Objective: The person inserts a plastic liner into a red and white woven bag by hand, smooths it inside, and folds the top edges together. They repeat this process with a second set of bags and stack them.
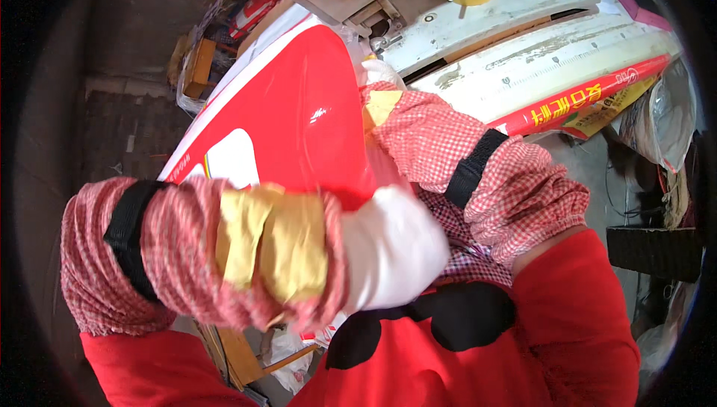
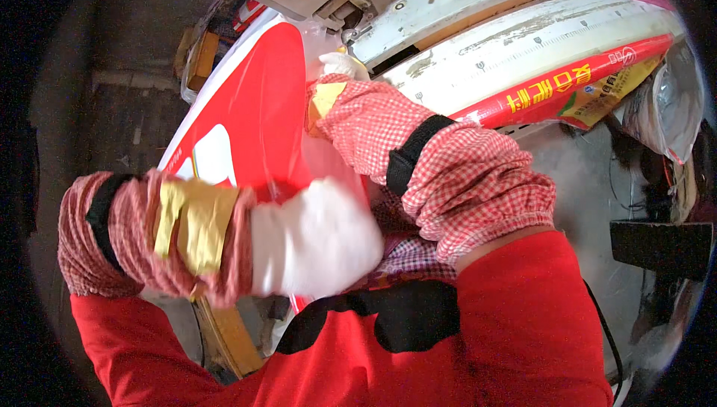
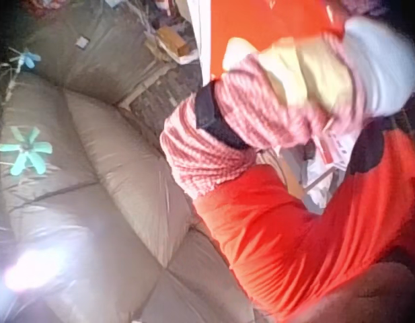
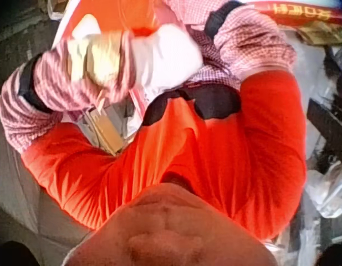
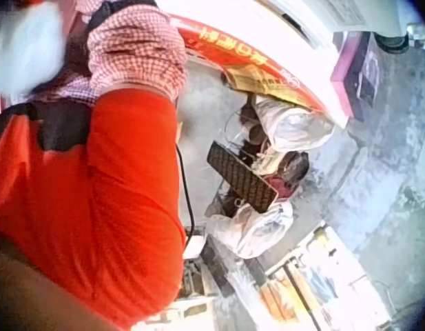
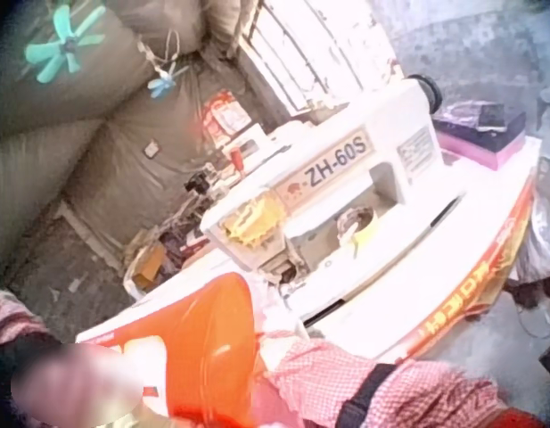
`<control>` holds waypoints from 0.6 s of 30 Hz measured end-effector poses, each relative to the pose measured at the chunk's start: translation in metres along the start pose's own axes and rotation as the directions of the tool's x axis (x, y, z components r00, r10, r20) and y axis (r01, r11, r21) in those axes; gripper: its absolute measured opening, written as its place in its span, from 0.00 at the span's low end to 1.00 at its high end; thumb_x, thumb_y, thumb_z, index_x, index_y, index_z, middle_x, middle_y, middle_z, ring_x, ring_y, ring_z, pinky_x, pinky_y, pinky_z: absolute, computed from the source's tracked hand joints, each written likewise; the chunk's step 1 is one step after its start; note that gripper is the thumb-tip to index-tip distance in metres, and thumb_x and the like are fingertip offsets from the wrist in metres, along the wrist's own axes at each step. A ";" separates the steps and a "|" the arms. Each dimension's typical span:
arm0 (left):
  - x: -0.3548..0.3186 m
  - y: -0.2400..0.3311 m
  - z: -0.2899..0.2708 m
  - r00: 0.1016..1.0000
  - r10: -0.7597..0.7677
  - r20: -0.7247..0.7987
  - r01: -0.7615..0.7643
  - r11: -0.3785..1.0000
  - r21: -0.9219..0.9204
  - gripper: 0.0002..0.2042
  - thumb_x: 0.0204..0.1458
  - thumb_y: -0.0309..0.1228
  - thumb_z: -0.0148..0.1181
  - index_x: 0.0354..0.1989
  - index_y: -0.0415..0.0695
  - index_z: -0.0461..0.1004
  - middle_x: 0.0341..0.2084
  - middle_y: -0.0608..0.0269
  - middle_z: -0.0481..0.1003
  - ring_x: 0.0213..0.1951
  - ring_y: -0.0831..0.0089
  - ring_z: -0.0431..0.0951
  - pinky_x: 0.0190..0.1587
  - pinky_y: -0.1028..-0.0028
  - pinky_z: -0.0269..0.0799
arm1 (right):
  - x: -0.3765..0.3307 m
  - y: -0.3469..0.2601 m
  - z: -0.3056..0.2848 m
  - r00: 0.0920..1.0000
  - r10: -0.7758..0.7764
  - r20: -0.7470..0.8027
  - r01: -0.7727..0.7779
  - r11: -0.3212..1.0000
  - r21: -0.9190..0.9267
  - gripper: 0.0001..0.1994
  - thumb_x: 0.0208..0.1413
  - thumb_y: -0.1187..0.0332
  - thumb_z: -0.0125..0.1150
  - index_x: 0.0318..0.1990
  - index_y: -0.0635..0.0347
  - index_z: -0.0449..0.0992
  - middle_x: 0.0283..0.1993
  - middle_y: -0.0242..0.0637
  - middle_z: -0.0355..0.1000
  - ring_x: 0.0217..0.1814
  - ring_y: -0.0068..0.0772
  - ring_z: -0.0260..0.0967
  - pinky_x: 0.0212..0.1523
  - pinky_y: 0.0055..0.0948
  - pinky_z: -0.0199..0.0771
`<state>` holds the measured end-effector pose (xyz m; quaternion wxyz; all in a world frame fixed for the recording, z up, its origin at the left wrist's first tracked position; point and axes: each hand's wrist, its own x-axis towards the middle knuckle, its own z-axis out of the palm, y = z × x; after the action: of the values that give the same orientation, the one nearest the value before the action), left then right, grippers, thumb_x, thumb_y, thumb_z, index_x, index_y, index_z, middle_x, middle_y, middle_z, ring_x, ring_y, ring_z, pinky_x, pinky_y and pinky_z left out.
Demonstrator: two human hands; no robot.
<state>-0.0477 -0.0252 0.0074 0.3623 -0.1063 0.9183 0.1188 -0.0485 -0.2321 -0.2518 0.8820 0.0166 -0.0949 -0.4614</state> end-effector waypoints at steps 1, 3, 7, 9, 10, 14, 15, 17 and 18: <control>0.004 -0.010 -0.008 0.990 -0.075 0.116 0.071 0.997 0.037 0.05 0.35 0.29 0.55 0.15 0.43 0.76 0.13 0.55 0.73 0.19 0.60 0.76 0.20 0.64 0.72 | 0.012 0.013 -0.002 0.999 0.034 0.009 -0.034 0.999 0.006 0.13 0.47 0.60 0.58 0.14 0.47 0.65 0.13 0.31 0.63 0.15 0.35 0.63 0.18 0.36 0.65; 0.008 -0.029 -0.020 0.952 -0.143 0.269 0.108 0.984 0.140 0.06 0.39 0.32 0.55 0.17 0.45 0.76 0.14 0.57 0.73 0.20 0.61 0.76 0.20 0.64 0.72 | 0.018 0.019 0.004 0.964 0.169 0.208 -0.261 0.765 0.589 0.12 0.44 0.60 0.60 0.14 0.47 0.67 0.14 0.32 0.65 0.16 0.36 0.65 0.19 0.37 0.66; 0.004 -0.071 -0.039 0.777 -0.306 0.550 0.175 0.944 0.279 0.11 0.40 0.41 0.60 0.22 0.47 0.77 0.16 0.62 0.73 0.19 0.62 0.74 0.21 0.65 0.68 | 0.022 0.035 0.013 0.810 -0.033 0.585 -0.534 -0.455 0.713 0.11 0.37 0.59 0.64 0.13 0.48 0.69 0.16 0.34 0.69 0.18 0.37 0.68 0.20 0.39 0.68; -0.024 -0.095 -0.044 0.824 -0.378 0.422 0.193 0.887 0.419 0.12 0.38 0.42 0.63 0.17 0.47 0.77 0.12 0.63 0.72 0.19 0.63 0.73 0.24 0.66 0.68 | 0.023 0.053 0.021 0.757 -0.272 0.594 -0.458 -0.870 0.184 0.11 0.33 0.59 0.66 0.12 0.49 0.71 0.17 0.36 0.71 0.20 0.37 0.70 0.20 0.39 0.69; -0.044 -0.094 -0.051 0.656 -0.578 0.485 0.344 0.801 0.489 0.11 0.36 0.41 0.64 0.17 0.47 0.77 0.10 0.64 0.70 0.20 0.65 0.74 0.23 0.67 0.68 | -0.004 0.100 0.091 0.719 -0.506 0.476 -0.679 -0.657 0.327 0.06 0.45 0.65 0.59 0.27 0.53 0.80 0.24 0.33 0.74 0.24 0.31 0.72 0.22 0.35 0.71; -0.092 -0.084 -0.059 0.736 -0.634 0.237 0.466 0.728 0.503 0.06 0.36 0.34 0.60 0.17 0.45 0.76 0.16 0.58 0.70 0.22 0.63 0.70 0.28 0.67 0.67 | -0.023 0.052 0.115 0.957 -0.291 -0.003 -0.290 -0.956 -0.046 0.06 0.43 0.66 0.60 0.30 0.47 0.81 0.30 0.29 0.76 0.33 0.31 0.74 0.28 0.32 0.73; -0.098 -0.054 -0.048 0.800 -0.589 0.118 0.451 0.718 0.531 0.06 0.37 0.32 0.58 0.17 0.44 0.76 0.20 0.56 0.70 0.24 0.63 0.69 0.29 0.67 0.66 | -0.024 0.051 0.123 0.958 -0.288 -0.006 -0.288 -0.956 -0.053 0.06 0.43 0.66 0.60 0.30 0.47 0.81 0.30 0.29 0.76 0.33 0.31 0.74 0.28 0.32 0.73; -0.083 -0.020 -0.026 0.867 -0.480 0.137 0.355 0.786 0.507 0.07 0.41 0.31 0.55 0.18 0.42 0.75 0.25 0.52 0.69 0.28 0.61 0.71 0.30 0.66 0.67 | -0.032 0.051 0.154 0.962 -0.103 -0.252 -0.137 -0.983 -0.122 0.06 0.43 0.66 0.59 0.30 0.45 0.81 0.30 0.29 0.76 0.34 0.31 0.74 0.31 0.32 0.74; -0.072 -0.018 -0.009 0.933 -0.343 0.110 0.286 0.890 0.355 0.08 0.42 0.30 0.54 0.17 0.41 0.75 0.23 0.52 0.70 0.27 0.60 0.71 0.29 0.65 0.67 | -0.031 0.055 0.155 0.964 -0.095 -0.248 -0.130 -0.983 -0.126 0.06 0.43 0.66 0.59 0.30 0.45 0.81 0.30 0.29 0.76 0.34 0.31 0.74 0.31 0.32 0.74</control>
<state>0.0026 -0.0374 0.0608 0.4662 -0.1808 0.8613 -0.0901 -0.0494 -0.1665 -0.0984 0.1404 -0.8558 0.4976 -0.0185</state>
